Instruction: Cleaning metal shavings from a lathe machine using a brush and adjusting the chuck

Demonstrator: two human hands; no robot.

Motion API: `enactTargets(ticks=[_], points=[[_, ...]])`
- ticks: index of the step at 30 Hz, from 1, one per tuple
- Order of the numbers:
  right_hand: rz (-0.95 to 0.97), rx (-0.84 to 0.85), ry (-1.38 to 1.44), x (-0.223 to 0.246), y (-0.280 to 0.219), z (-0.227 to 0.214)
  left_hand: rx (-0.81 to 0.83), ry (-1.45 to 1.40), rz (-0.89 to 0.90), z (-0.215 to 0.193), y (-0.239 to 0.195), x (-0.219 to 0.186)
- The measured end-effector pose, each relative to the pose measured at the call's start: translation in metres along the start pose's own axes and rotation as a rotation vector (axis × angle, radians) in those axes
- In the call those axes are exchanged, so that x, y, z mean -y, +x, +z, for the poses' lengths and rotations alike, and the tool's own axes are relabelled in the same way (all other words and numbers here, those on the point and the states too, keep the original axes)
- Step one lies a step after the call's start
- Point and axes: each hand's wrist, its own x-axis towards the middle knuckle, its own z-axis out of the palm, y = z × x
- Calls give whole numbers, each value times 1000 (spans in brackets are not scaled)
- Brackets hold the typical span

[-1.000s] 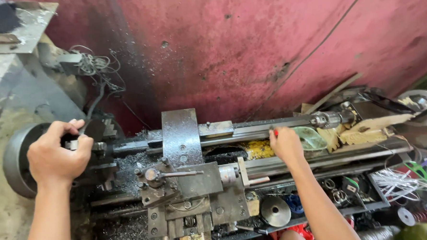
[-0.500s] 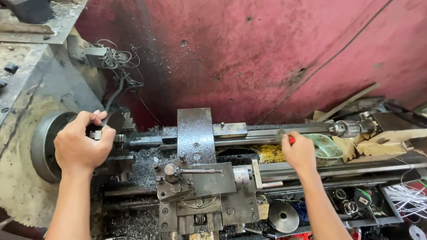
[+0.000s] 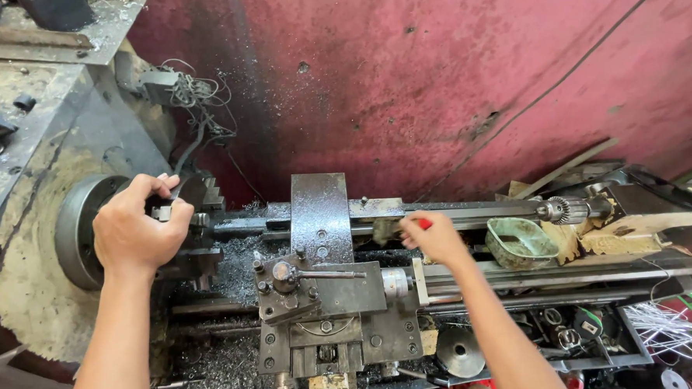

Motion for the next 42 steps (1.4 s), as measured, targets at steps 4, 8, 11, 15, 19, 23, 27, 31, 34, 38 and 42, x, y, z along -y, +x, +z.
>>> enactTargets(ticks=[4, 8, 11, 15, 19, 23, 27, 31, 34, 38, 42], points=[[109, -90, -6, 10, -12, -40, 4, 7, -5, -1, -1, -1], [-33, -237, -525, -2, 0, -43, -2, -5, -13, -2, 0, -2], [-59, -130, -609, -8, 8, -25, 3, 4, -19, -2, -1, -3], [-228, -129, -638, -5, 13, -12, -6, 11, 4, 0, 0, 0], [45, -119, -194, 37, -8, -34, 17, -4, -34, -1, 3, -2], [-84, -167, 185, 25, 6, -28, 7, 10, -20, -3, -1, -1], [-45, -196, 118, -1, 30, -22, 16, 2, -13, -2, 0, -1], [-131, -333, -449, -20, 46, -43, 22, -2, -20, -3, 0, -2], [-246, -384, -629, -42, 59, -47, 17, 3, -26, -2, 2, -4], [-99, -262, -842, -35, 53, -36, 2, -9, -11, -4, -1, -4], [-38, -158, -620, 2, 35, -28, 5, -7, -10, -4, 0, -4]])
